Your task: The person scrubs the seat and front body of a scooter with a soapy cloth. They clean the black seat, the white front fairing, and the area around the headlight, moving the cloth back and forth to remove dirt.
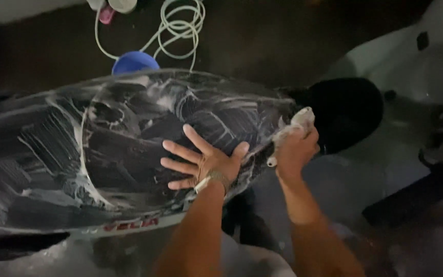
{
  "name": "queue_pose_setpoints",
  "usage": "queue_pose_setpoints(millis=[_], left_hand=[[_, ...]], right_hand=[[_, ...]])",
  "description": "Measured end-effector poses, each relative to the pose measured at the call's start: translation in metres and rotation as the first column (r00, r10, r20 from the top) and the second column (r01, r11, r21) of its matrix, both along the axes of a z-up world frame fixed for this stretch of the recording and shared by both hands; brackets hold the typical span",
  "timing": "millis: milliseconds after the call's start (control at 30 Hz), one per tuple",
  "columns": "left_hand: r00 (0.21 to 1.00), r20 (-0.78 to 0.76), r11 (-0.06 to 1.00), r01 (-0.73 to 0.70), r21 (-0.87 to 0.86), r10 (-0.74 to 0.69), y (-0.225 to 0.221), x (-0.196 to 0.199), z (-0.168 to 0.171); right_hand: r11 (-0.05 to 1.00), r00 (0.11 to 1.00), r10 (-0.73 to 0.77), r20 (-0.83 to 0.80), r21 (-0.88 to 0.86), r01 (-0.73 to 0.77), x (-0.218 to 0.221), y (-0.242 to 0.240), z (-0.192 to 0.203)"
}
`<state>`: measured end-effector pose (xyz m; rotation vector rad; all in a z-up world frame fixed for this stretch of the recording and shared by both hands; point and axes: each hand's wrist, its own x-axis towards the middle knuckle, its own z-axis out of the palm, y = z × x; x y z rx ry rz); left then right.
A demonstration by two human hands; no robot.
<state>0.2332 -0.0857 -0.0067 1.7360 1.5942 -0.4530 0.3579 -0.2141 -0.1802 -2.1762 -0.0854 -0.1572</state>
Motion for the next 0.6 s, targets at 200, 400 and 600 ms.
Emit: queue_pose_setpoints(millis=[200,400,600], left_hand=[[0.996,0.012,0.790,-0.076,0.608,0.086,-0.023,0.002,-0.058],[0.996,-0.040,0.992,-0.074,0.100,0.078,-0.002,0.006,-0.004],[0.997,-0.042,0.945,-0.055,0.323,0.072,-0.011,0.004,-0.016]], right_hand=[[0.827,0.640,0.544,0.543,-0.474,-0.302,0.006,0.034,0.103],[0.860,0.852,0.246,0.462,-0.510,0.028,0.031,0.050,0.049],[0.924,0.869,0.324,0.375,-0.322,-0.206,0.028,0.054,0.055]])
